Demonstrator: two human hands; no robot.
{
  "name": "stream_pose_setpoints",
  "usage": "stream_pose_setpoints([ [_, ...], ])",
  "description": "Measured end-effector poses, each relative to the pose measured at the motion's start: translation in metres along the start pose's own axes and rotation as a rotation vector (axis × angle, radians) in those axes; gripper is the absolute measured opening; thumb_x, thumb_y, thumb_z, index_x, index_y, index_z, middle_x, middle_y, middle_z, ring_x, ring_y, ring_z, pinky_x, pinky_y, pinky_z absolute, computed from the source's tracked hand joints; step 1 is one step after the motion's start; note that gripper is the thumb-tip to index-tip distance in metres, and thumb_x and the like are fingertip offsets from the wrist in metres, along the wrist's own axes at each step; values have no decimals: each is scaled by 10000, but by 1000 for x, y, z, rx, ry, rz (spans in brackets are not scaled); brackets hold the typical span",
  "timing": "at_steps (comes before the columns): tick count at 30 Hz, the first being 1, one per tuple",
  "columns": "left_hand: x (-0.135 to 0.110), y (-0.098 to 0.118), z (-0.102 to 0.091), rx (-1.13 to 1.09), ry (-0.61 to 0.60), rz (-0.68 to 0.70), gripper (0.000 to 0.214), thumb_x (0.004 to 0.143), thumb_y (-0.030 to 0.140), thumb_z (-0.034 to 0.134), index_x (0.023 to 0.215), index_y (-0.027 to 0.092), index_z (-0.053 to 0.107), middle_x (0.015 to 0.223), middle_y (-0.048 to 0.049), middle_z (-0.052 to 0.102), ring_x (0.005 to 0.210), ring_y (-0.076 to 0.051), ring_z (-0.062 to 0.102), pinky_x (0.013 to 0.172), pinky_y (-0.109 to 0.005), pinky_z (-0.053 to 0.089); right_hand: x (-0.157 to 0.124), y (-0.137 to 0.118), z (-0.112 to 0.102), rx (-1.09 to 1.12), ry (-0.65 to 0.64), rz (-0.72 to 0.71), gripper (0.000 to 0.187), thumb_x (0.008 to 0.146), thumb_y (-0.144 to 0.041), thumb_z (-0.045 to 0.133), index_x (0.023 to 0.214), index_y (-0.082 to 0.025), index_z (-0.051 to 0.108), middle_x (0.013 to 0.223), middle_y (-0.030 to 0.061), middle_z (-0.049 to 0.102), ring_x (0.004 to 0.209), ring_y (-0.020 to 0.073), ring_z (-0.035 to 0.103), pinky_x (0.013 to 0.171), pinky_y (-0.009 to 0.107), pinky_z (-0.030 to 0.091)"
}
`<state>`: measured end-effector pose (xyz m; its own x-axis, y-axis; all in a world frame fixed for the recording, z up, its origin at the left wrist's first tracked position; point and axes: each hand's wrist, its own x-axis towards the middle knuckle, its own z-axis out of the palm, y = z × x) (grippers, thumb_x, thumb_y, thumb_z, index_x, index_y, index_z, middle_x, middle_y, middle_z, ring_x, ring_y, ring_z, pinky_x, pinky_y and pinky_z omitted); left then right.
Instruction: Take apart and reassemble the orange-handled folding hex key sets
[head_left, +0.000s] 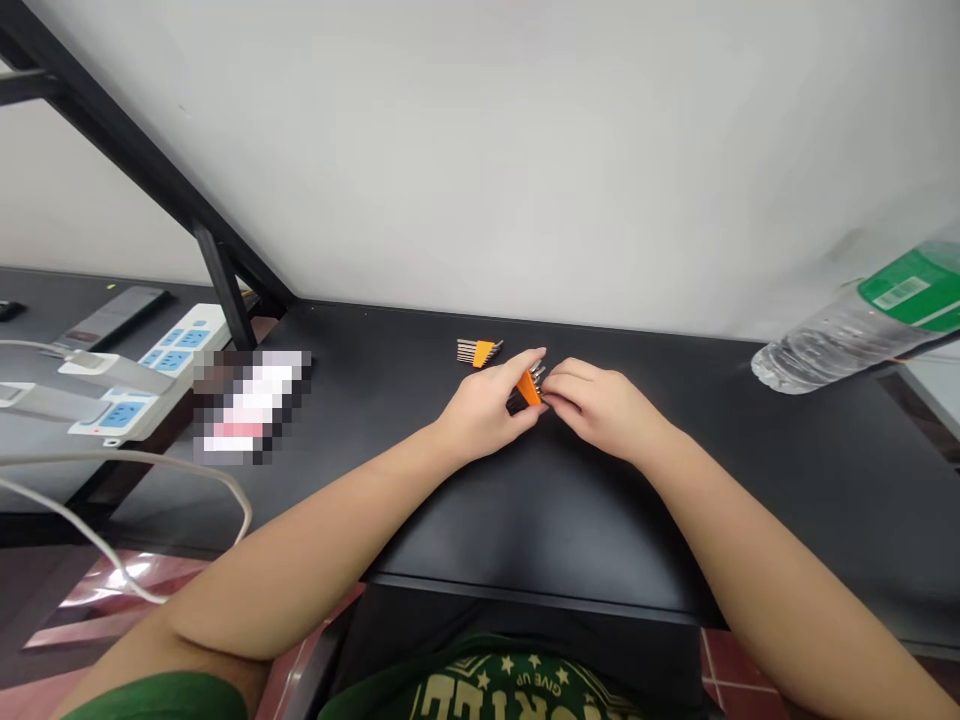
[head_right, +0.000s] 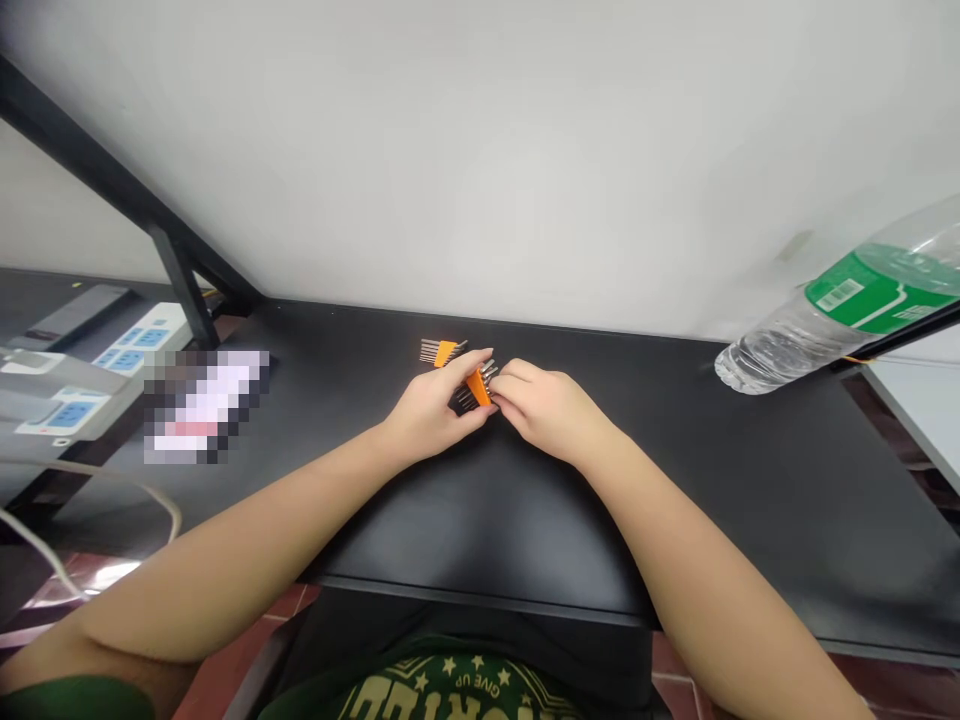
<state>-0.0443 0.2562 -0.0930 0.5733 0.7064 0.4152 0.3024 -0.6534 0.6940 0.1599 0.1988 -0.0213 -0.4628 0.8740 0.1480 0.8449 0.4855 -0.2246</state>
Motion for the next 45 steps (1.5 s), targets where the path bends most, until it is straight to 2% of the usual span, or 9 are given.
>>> stream_pose_setpoints([
  [4,-1,-1,0,25,-1,-12,709,859,307,750,1507,248,468,1181,-34,743,959,-179,733,887,-288,593,-1,1,-3,-55,-2,-17,211,1039,-213,505,988,-172,705,958,65,698,792,153,624,664,279,439],
  [13,0,-3,1,-4,-4,-40,685,867,327,725,1501,265,474,1225,-40,732,1004,-188,745,903,-289,599,2,-14,0,-378,-95,31,318,1011,-142,443,871,-171,727,792,41,641,615,133,453,542,294,225],
  [17,2,-6,0,-25,-17,-108,668,872,358,732,1488,262,492,1244,-56,722,1045,-215,738,917,-310,598,-1,-7,-20,-361,-198,156,262,1023,-251,502,956,-185,746,893,73,664,642,143,516,556,303,245],
  [20,4,-8,-1,-19,-45,-110,663,886,356,716,1499,269,481,1262,-60,711,1048,-222,733,925,-325,593,-11,14,-36,-303,-270,251,161,940,-188,599,1005,-203,746,1035,78,670,623,132,538,560,301,312],
  [25,5,-7,-2,10,-98,-119,667,890,350,710,1506,271,468,1225,-50,720,893,-193,727,847,-320,592,-18,39,-31,-118,-440,272,108,868,-147,693,925,-223,744,993,52,651,667,141,576,588,291,402],
  [30,6,-6,-1,49,-126,-89,686,895,317,714,1524,247,452,1256,-54,715,964,-206,725,920,-333,580,-9,27,-12,-285,-383,152,193,848,-64,634,695,-181,639,826,111,636,828,243,560,649,335,390],
  [36,6,-10,2,120,-182,-19,681,906,266,700,1536,217,447,1362,-78,682,1192,-248,679,1021,-362,560,-2,9,-6,-188,-346,157,153,850,-63,577,775,-195,588,765,53,645,763,202,567,643,305,369],
  [40,6,-10,2,99,-160,-16,672,901,263,705,1527,224,463,1390,-71,673,1198,-236,681,1054,-356,551,-2,5,-6,-79,-264,140,141,869,-83,568,798,-205,574,779,18,637,703,163,544,637,283,355],
  [45,7,-9,1,74,-157,-55,674,895,287,716,1519,209,475,1393,-76,675,1185,-240,692,1058,-359,552,-2,6,-5,-120,-219,72,139,922,-99,540,838,-192,599,829,36,633,728,167,547,657,288,364],
])
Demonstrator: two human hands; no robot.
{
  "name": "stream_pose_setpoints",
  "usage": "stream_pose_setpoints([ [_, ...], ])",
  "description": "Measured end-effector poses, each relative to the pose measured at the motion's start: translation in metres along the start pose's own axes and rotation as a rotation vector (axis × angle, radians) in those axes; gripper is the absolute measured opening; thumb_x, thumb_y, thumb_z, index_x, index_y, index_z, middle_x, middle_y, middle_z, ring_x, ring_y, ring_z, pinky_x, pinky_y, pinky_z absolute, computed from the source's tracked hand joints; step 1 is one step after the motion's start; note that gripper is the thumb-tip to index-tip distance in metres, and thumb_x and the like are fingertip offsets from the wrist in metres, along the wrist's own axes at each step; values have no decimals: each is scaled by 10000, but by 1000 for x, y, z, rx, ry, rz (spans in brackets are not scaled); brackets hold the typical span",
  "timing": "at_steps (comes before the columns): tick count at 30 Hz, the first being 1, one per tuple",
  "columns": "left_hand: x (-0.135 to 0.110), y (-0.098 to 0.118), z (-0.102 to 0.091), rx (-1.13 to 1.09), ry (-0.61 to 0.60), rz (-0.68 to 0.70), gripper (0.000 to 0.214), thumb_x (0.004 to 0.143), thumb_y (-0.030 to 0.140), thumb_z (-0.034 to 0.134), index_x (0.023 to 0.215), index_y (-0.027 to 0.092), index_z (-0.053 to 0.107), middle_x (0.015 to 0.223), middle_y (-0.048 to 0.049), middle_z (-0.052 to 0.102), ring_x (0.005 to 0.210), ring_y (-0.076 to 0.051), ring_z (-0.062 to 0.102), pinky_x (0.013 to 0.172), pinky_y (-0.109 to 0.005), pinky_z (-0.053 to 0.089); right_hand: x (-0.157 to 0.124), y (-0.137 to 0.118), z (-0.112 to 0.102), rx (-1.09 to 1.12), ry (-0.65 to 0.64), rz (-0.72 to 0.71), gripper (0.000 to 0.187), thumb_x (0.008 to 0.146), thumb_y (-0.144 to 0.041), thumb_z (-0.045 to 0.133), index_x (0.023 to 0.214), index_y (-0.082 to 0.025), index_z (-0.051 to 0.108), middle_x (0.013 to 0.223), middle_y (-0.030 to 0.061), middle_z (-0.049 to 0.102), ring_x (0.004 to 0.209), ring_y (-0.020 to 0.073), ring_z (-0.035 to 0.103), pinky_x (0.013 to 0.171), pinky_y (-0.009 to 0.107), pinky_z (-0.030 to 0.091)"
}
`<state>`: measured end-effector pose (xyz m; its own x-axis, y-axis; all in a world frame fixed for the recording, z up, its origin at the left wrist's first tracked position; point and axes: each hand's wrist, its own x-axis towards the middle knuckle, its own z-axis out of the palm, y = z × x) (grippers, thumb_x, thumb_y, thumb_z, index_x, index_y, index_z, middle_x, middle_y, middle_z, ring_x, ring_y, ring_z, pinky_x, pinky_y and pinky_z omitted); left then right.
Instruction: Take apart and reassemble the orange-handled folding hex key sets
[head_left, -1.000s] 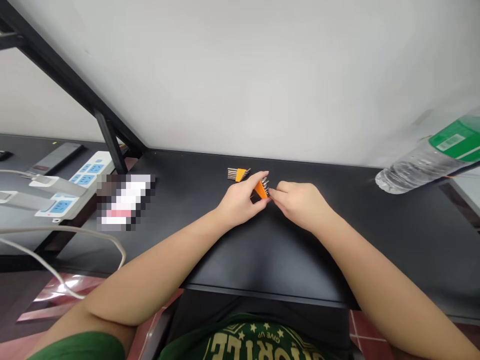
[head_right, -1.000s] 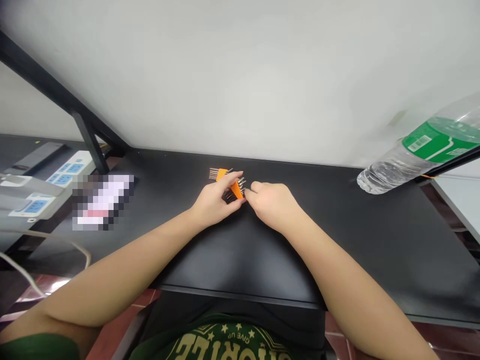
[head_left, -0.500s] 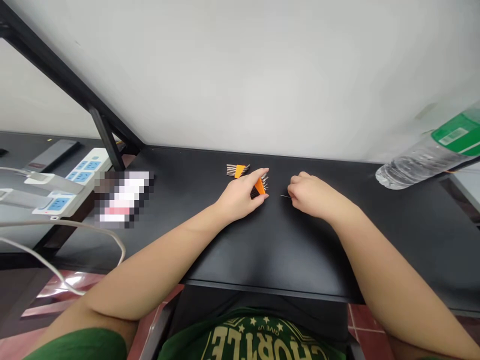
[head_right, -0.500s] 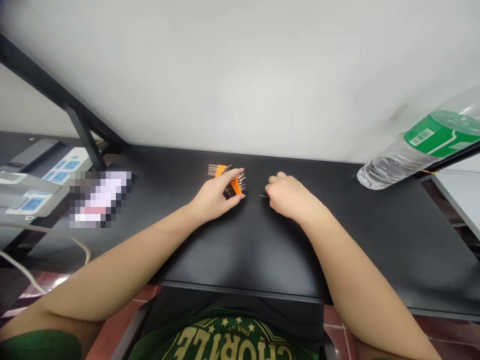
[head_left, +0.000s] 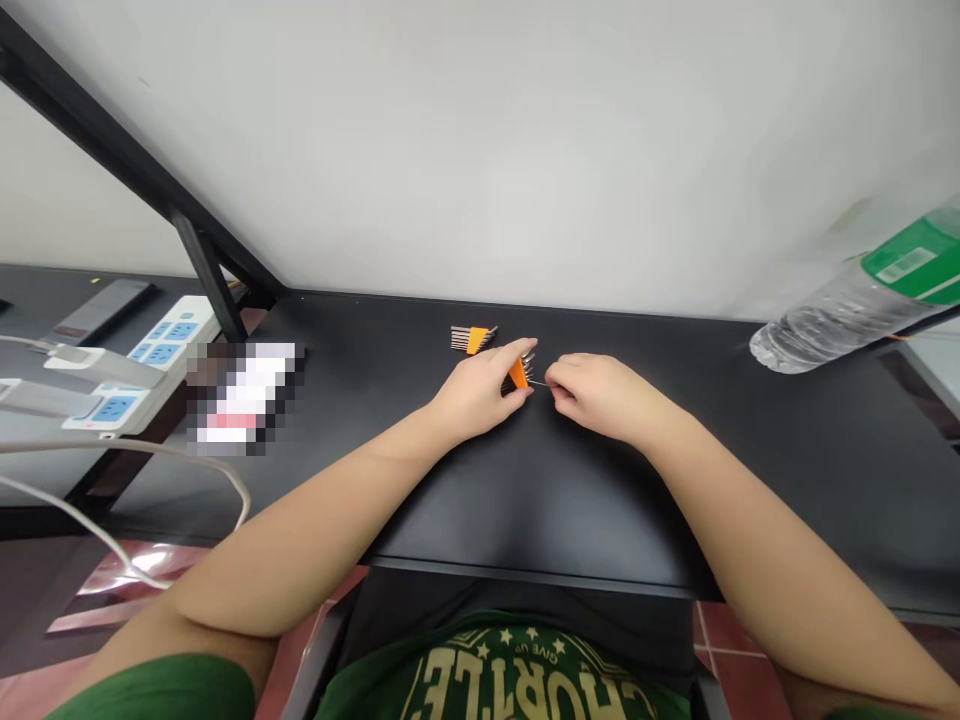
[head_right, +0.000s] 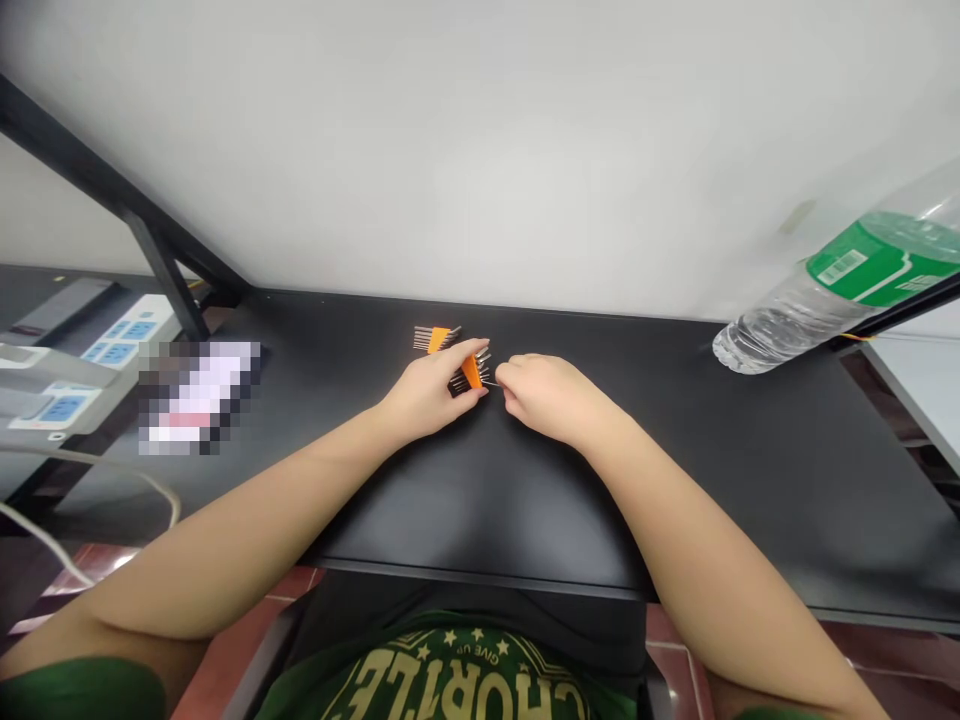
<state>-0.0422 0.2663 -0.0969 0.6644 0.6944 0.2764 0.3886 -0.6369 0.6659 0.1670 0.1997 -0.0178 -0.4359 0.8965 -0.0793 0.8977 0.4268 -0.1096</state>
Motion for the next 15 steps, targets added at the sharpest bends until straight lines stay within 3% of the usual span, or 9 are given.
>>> stream_pose_setpoints([
  [15,-1,2,0,-15,5,8,659,893,319,705,1509,226,488,1439,-70,647,1225,-239,675,1064,-360,548,-3,-5,-4,-102,-68,-12,142,972,-121,529,899,-176,637,860,54,595,669,160,509,602,303,323],
])
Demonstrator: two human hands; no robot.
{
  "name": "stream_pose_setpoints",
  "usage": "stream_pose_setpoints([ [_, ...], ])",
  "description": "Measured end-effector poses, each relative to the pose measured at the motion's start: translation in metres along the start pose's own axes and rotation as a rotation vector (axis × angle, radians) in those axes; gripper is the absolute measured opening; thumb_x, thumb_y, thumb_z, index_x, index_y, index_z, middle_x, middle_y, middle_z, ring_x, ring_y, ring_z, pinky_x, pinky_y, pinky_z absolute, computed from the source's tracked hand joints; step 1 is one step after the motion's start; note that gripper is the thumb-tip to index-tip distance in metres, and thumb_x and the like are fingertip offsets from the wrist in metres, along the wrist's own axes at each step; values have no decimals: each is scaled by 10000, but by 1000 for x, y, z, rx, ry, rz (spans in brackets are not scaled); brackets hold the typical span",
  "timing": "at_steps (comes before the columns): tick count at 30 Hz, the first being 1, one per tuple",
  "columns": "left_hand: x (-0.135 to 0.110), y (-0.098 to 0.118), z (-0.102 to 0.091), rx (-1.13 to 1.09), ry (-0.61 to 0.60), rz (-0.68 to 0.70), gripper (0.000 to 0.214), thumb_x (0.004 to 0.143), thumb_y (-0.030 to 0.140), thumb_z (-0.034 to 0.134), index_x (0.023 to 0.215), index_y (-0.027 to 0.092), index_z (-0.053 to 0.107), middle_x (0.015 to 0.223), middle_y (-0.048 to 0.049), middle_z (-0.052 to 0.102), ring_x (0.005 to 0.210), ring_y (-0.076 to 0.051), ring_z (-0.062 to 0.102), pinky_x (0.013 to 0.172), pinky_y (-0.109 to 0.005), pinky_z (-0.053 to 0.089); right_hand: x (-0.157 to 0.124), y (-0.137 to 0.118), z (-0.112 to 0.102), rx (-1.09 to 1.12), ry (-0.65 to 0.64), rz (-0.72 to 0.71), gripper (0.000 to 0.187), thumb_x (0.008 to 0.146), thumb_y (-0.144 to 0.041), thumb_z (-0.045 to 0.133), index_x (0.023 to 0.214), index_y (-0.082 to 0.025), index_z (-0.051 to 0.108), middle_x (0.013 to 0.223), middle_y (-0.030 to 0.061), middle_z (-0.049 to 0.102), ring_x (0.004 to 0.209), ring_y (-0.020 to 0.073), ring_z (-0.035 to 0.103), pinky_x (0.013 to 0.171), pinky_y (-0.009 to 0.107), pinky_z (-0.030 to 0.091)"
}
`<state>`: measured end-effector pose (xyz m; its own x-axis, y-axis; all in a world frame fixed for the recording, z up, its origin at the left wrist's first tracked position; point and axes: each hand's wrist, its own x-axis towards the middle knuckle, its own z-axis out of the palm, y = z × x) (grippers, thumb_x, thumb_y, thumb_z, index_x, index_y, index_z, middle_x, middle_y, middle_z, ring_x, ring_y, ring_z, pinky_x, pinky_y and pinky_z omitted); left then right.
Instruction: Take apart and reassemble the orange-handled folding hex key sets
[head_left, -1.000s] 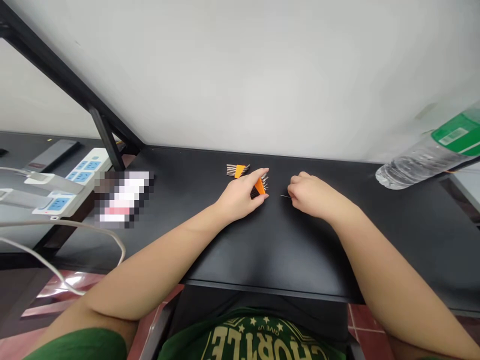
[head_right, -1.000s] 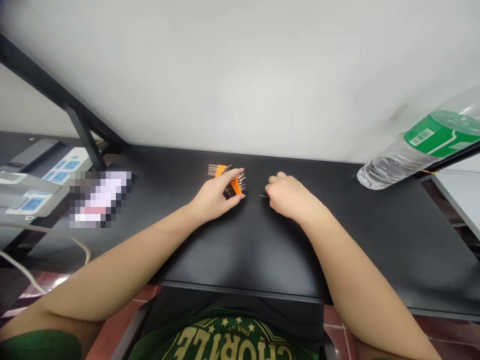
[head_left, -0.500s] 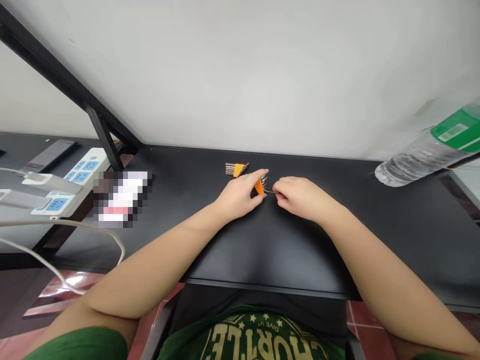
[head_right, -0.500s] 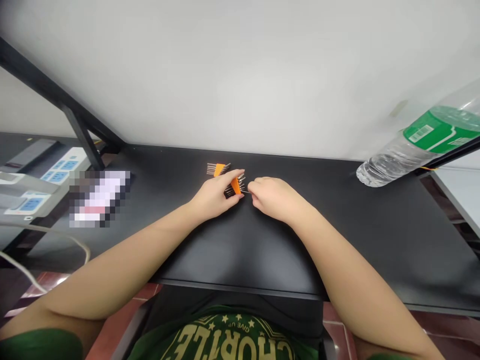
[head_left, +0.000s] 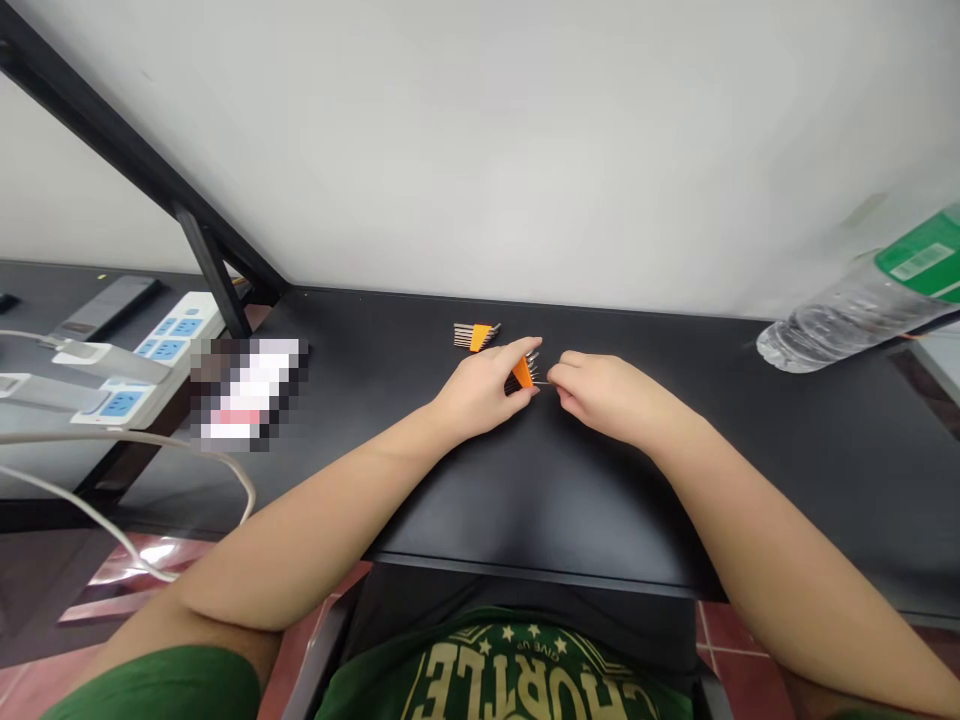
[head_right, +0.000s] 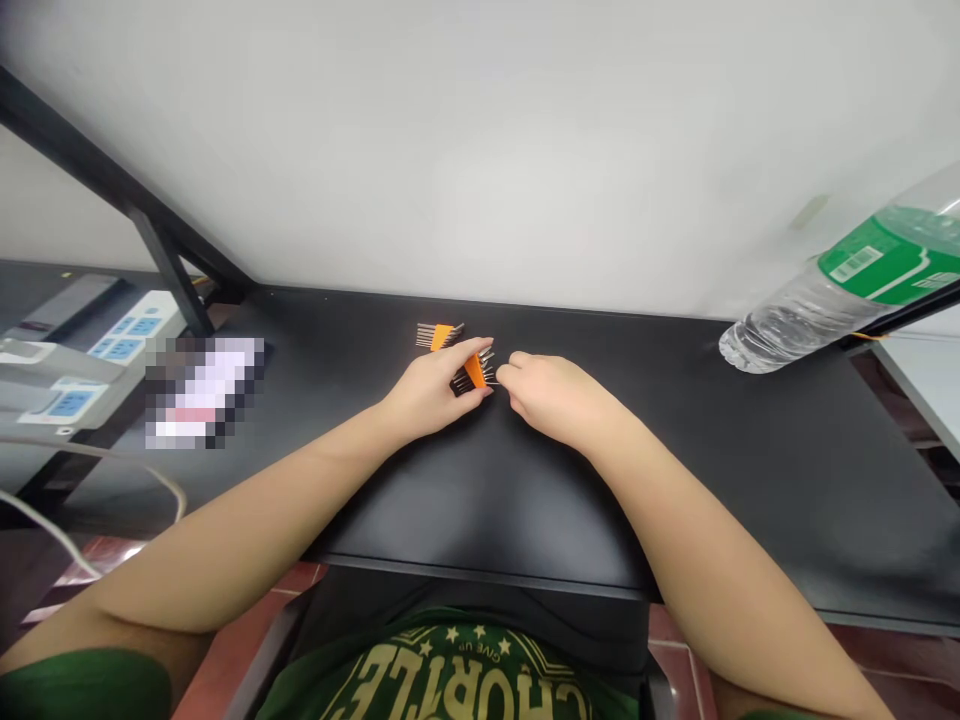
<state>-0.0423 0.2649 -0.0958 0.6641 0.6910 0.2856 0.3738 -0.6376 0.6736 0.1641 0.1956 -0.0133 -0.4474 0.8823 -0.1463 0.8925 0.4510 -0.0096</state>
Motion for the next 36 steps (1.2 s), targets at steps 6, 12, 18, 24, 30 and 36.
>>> stream_pose_setpoints([
  [6,0,0,0,19,-5,0,666,887,319,714,1505,227,485,1349,-67,694,1115,-230,707,993,-350,569,-1,1,-1,-13,13,-28,144,969,-108,527,917,-171,645,879,66,594,717,174,525,602,306,321],
  [12,-2,2,-1,114,-12,84,664,897,297,705,1513,201,475,1154,-87,736,1035,-244,714,919,-358,577,-3,-6,-5,-108,15,-41,199,956,-64,495,903,-153,664,869,78,581,725,183,492,587,312,295],
  [18,-5,1,2,77,14,130,793,876,277,692,1590,228,350,1101,-58,739,981,-221,716,853,-321,572,0,-16,-1,24,56,-68,298,969,-32,426,1088,-144,676,1048,108,638,808,194,531,663,309,387],
  [24,-3,-1,4,-23,15,85,803,842,197,669,1583,238,360,1168,-43,737,1024,-211,717,888,-308,565,7,-23,13,322,151,-96,237,904,-30,459,1041,-178,583,1210,106,599,786,160,534,657,287,429],
  [30,0,0,5,-62,-40,59,794,887,260,666,1599,217,318,1272,-83,694,1159,-242,667,1028,-369,533,8,-12,14,330,171,62,318,912,-171,549,1229,-193,565,1276,124,575,821,197,605,693,338,503],
  [36,1,-2,12,-5,-149,48,877,920,298,684,1643,177,204,1242,-141,674,1154,-288,614,1017,-458,532,7,0,21,359,59,-5,566,855,-208,643,1405,-235,512,1462,124,528,1000,263,655,795,408,576],
])
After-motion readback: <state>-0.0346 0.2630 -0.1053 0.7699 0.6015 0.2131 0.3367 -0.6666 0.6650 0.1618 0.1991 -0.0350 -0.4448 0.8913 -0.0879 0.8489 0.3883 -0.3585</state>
